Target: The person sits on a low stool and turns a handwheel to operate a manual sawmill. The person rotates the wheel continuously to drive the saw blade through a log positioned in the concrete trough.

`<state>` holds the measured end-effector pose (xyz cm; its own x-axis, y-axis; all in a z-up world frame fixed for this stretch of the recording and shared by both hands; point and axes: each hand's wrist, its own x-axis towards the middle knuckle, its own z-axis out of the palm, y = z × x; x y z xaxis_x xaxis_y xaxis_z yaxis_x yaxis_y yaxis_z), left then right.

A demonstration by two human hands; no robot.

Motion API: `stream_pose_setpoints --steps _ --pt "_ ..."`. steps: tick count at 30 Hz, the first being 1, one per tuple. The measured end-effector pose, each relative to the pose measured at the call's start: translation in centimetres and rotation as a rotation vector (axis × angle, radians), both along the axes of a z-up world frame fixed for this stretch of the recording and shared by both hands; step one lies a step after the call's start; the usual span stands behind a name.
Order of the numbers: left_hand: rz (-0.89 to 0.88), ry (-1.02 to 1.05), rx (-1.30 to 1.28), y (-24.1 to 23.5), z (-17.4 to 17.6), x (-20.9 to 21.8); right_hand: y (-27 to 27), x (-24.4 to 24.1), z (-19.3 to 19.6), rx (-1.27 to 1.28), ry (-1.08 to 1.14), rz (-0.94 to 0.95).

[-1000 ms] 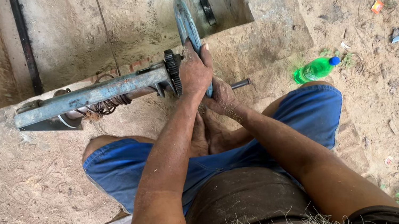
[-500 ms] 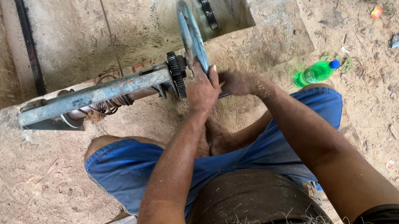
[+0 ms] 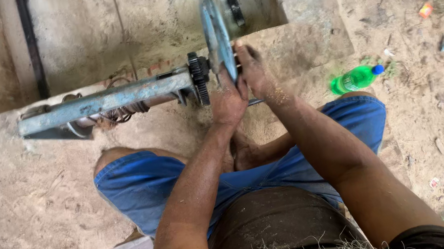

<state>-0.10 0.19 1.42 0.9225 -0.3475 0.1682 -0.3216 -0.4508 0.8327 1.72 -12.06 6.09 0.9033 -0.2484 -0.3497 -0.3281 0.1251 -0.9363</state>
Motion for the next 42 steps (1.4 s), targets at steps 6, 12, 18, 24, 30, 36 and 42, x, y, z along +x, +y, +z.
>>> stream_pose_setpoints --steps 6,12,18,24,30,36,42 --pt "0.032 -0.188 0.103 0.0 0.0 -0.4 -1.2 1.5 -1.8 0.039 -0.15 0.0" --pt "0.028 -0.17 0.105 0.1 0.0 -0.2 -0.7 2.0 -3.3 0.079 -0.118 0.022" --pt "0.005 -0.056 0.148 -0.1 0.0 -0.4 -0.6 1.8 -0.7 -0.113 -0.129 0.044" --pt "0.015 -0.201 0.079 0.1 -0.1 -0.5 0.0 1.3 1.5 -0.264 -0.02 0.085" --pt "0.013 -0.088 0.066 -0.2 -0.2 -0.5 0.8 1.7 1.3 -0.282 -0.022 0.016" --pt "0.047 -0.147 0.047 -0.1 -0.4 -0.7 0.7 1.1 1.9 -0.265 0.019 0.038" --pt "0.032 -0.083 0.065 -0.2 -0.7 -0.6 1.5 0.8 3.3 -0.308 -0.112 0.075"
